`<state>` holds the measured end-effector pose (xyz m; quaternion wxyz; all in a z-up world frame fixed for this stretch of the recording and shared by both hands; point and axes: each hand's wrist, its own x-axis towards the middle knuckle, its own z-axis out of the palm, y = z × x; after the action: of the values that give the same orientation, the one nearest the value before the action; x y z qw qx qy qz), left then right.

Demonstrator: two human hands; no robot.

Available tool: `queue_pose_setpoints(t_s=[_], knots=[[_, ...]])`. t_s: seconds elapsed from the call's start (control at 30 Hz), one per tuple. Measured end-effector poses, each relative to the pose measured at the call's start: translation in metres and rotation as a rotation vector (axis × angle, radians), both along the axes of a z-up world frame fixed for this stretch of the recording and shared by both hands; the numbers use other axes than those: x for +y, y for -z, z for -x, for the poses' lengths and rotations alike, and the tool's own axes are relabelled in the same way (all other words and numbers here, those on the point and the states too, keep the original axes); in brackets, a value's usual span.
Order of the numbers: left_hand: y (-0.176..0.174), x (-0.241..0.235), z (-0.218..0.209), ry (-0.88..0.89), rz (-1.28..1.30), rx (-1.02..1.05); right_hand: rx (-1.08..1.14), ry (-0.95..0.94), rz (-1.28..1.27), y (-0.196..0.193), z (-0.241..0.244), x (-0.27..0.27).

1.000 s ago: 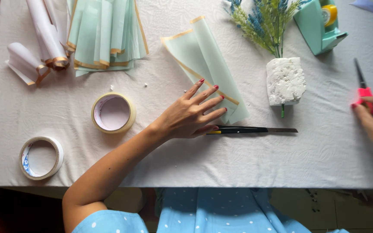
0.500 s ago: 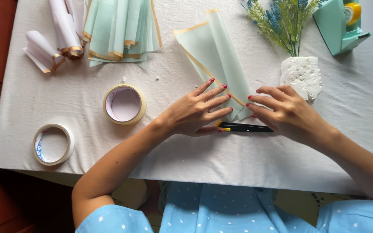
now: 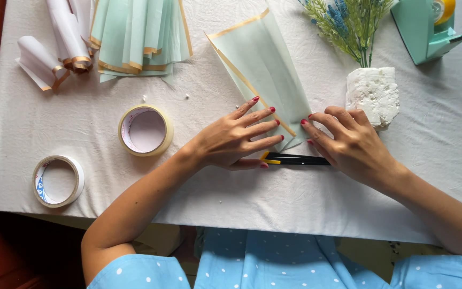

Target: Assembling an artificial flower bouquet by securing a foam base with tape, inserting flower stems, and wrapping with decorative paper.

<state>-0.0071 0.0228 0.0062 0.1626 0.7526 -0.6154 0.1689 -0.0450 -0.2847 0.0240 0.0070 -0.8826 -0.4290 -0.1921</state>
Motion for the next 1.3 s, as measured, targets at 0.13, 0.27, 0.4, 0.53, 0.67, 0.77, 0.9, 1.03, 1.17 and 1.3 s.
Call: queue_pose_setpoints(t_s=[0.13, 0.27, 0.4, 0.53, 0.67, 0.77, 0.9, 1.03, 1.17, 1.3], knots=[[-0.0015, 0.0004, -0.0020, 0.011, 0.009, -0.010, -0.007, 0.002, 0.017, -0.0052, 0.0033, 0.0053], [-0.0047, -0.0002, 0.0000, 0.003, 0.018, -0.032, 0.011, 0.006, 0.038, -0.0069, 0.0053, 0.0074], [-0.0010, -0.0009, 0.0005, -0.012, 0.017, -0.048, -0.001, 0.013, 0.076, -0.0044, 0.0049, 0.0066], [0.0012, -0.0002, -0.0007, -0.016, 0.001, -0.040, -0.005, 0.024, 0.098, -0.0043, 0.0043, 0.0063], [-0.0002, -0.0011, -0.0005, -0.037, -0.026, -0.029, 0.008, 0.023, 0.093, -0.0032, 0.0036, 0.0054], [0.0025, -0.0010, -0.0003, -0.054, -0.070, -0.045, 0.001, 0.021, 0.099, -0.0022, 0.0039, 0.0049], [-0.0010, -0.0030, 0.0011, -0.039, -0.017, -0.023, 0.009, 0.014, 0.086, -0.0016, 0.0037, 0.0045], [0.0030, -0.0032, 0.0000, -0.035, -0.007, -0.059, 0.016, 0.000, 0.088, -0.0045, 0.0034, 0.0053], [0.0023, -0.0030, 0.0002, -0.041, -0.022, -0.060, 0.029, 0.005, 0.084, -0.0044, 0.0034, 0.0052], [0.0040, -0.0031, 0.0002, -0.038, -0.016, -0.051, 0.041, -0.001, 0.073, -0.0055, 0.0031, 0.0051]])
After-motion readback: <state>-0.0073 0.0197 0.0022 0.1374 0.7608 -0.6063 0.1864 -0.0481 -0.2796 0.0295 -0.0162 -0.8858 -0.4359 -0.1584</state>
